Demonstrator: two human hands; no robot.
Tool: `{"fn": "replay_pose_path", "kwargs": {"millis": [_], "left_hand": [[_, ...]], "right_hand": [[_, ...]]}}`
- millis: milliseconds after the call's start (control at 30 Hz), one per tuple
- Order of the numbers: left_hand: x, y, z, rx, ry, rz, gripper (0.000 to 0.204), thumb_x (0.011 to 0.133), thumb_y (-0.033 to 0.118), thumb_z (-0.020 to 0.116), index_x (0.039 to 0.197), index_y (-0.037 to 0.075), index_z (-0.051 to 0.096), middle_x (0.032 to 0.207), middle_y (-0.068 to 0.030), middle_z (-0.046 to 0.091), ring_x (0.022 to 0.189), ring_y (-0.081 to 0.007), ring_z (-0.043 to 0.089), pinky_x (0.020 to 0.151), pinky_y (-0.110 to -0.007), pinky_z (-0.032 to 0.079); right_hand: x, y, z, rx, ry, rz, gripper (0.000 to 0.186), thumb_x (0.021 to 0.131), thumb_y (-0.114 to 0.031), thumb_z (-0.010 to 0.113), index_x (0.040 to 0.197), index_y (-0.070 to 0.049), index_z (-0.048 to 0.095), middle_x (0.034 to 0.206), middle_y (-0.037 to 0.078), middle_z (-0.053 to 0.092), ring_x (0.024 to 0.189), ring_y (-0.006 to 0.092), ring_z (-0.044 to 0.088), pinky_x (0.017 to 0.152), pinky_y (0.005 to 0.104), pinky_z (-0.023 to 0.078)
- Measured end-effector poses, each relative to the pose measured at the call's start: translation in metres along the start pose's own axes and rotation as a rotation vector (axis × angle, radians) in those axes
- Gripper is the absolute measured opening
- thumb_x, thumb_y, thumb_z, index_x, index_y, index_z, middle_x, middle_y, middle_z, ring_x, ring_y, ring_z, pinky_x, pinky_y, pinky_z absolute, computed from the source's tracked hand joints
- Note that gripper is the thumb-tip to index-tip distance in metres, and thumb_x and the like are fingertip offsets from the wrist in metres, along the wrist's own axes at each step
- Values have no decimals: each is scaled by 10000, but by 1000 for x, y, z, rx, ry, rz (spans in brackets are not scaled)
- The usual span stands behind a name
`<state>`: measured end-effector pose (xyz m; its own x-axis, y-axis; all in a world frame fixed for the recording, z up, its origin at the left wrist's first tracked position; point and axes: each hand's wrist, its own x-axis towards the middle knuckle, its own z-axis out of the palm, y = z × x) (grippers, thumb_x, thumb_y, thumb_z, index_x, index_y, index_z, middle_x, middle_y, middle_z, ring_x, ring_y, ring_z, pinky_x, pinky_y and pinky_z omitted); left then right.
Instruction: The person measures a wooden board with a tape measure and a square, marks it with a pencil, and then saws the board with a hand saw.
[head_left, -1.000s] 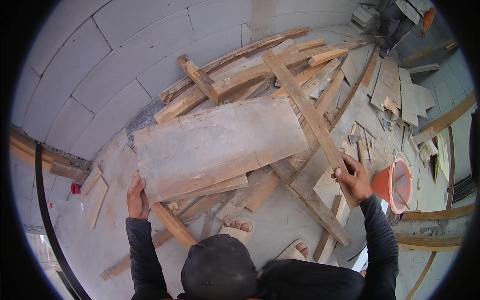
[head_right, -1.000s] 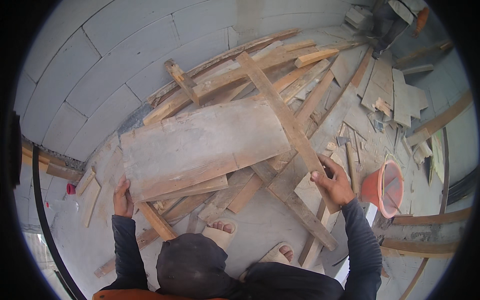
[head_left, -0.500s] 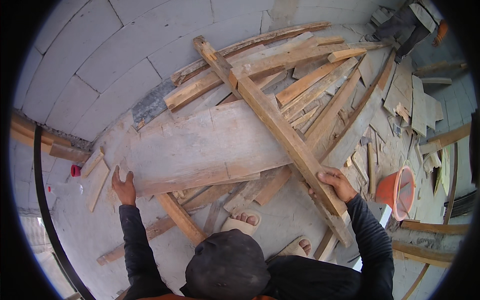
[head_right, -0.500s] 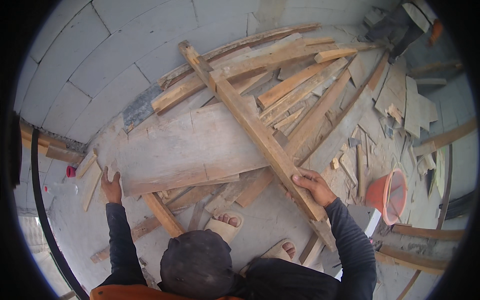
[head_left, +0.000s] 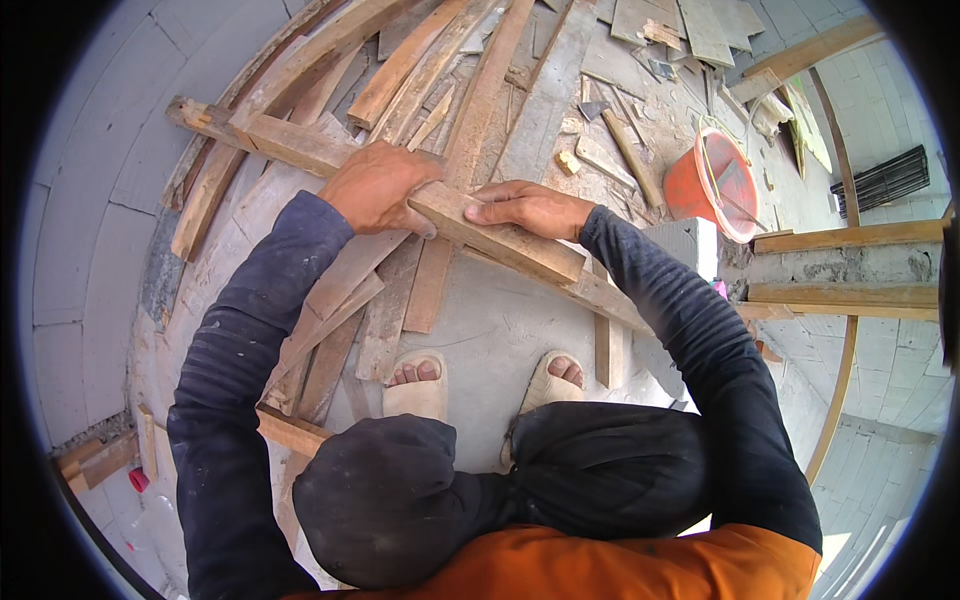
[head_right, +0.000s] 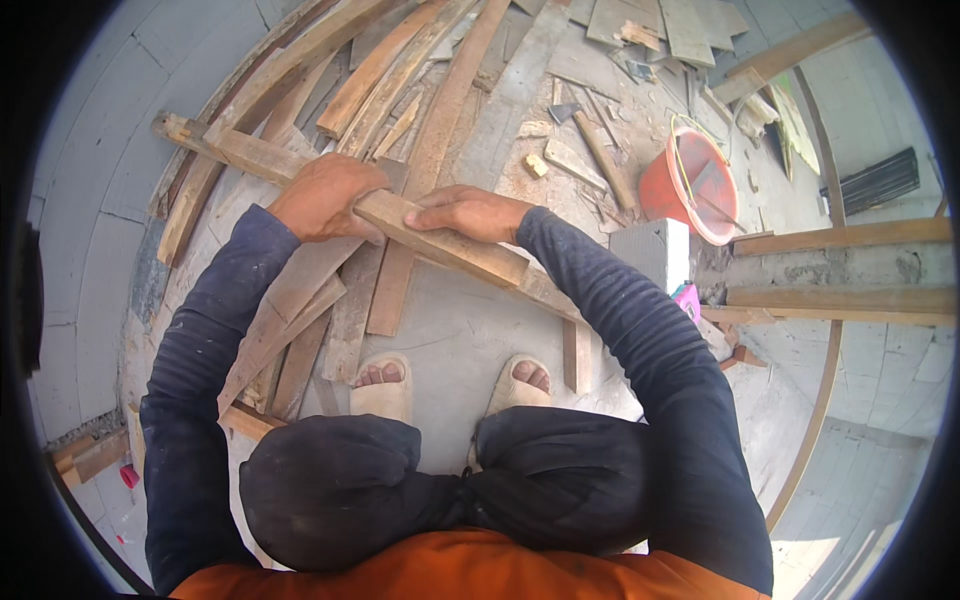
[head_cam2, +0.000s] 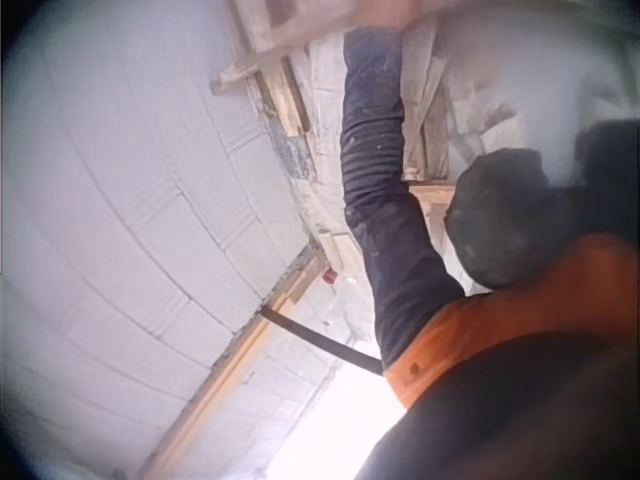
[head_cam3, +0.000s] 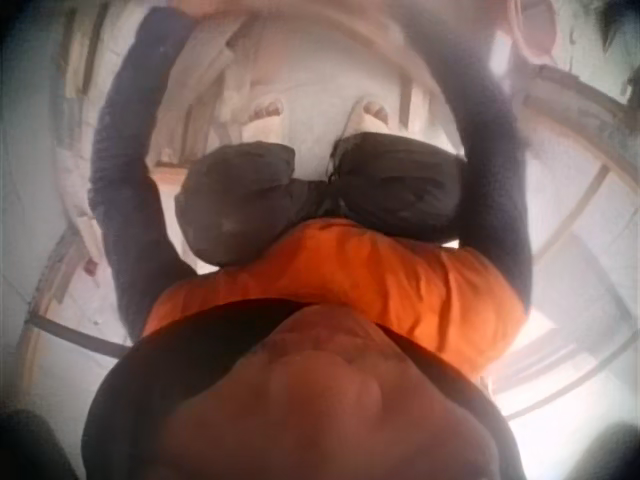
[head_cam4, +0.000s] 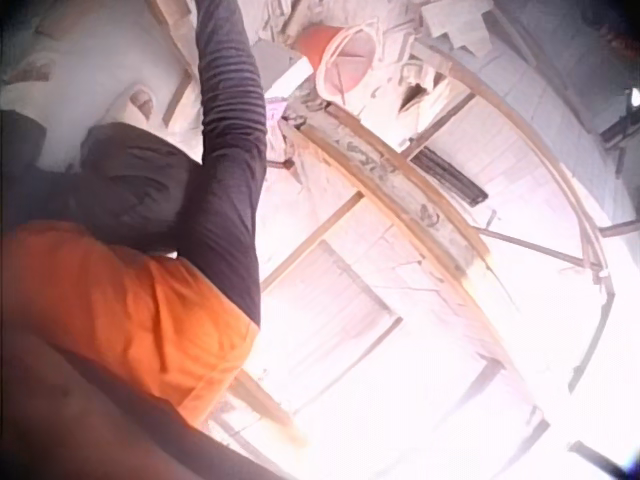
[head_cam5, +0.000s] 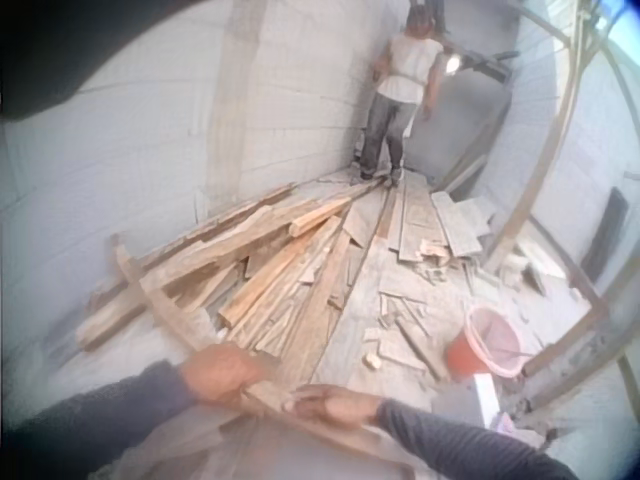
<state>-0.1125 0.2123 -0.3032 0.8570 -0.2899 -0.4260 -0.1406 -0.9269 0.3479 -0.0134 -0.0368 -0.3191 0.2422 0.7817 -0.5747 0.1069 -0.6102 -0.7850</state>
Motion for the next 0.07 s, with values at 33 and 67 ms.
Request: {"fn": "replay_pose_path", "kwargs": {"millis": [33, 67], "left_hand": [[4, 1, -3, 12, -30, -22, 1084, 758, 408, 929, 1667, 230, 365, 1508, -158, 593, 1484, -260, 485, 1312, -548, 254], [3, 1, -3, 29, -63, -43, 1103, 777, 444, 911, 1686, 246, 320, 1524, -184, 577, 1496, -259, 473, 1326, -539, 225]], "right_hand": [[2, 4, -5, 47, 56, -13, 848, 983, -692, 619, 1531, -46, 587, 1573, 178, 551, 1416, 360, 536, 1267, 407, 327], [5, 8, -11, 81, 114, -25, 881, 964, -710, 630, 1547, -52, 571, 1592, 163, 538, 1419, 354, 536, 1307, 418, 285]]}}
